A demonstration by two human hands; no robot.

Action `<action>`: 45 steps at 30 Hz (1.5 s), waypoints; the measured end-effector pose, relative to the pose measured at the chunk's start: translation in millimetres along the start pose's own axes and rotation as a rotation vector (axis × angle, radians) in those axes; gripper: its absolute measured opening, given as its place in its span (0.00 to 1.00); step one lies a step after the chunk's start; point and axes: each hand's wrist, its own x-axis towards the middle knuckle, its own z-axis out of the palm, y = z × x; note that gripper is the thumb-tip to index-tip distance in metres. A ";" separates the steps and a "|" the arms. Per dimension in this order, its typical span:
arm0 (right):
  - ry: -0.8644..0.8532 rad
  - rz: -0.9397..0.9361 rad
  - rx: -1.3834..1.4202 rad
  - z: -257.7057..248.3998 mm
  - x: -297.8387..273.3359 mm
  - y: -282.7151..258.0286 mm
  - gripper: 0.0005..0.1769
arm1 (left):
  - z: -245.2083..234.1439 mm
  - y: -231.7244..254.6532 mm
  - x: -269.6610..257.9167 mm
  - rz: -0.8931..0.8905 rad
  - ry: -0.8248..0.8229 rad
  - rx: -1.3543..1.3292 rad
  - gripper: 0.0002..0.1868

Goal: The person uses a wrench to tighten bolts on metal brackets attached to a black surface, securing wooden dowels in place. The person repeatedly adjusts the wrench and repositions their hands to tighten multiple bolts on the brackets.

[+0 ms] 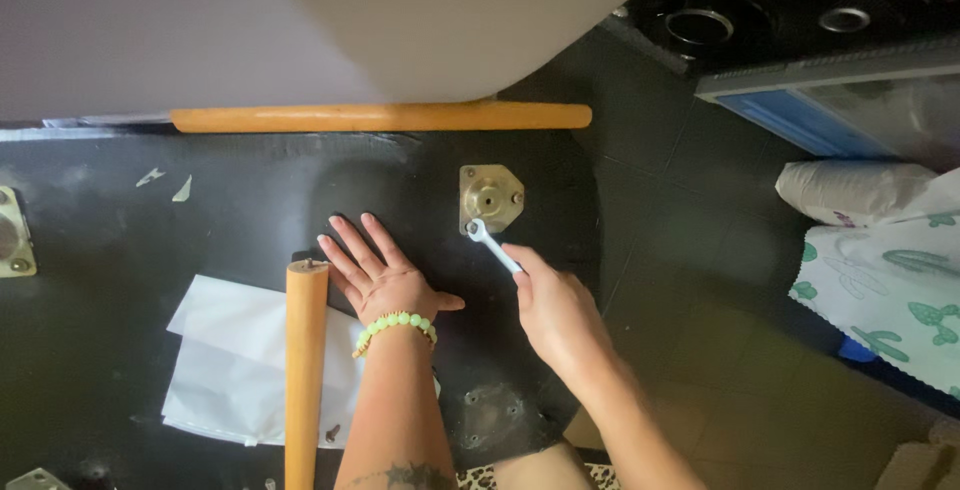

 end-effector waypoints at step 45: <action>-0.059 -0.354 -0.959 -37.8 64.2 -93.8 0.08 | -4.8 1.6 -2.4 -0.006 -0.023 0.034 0.92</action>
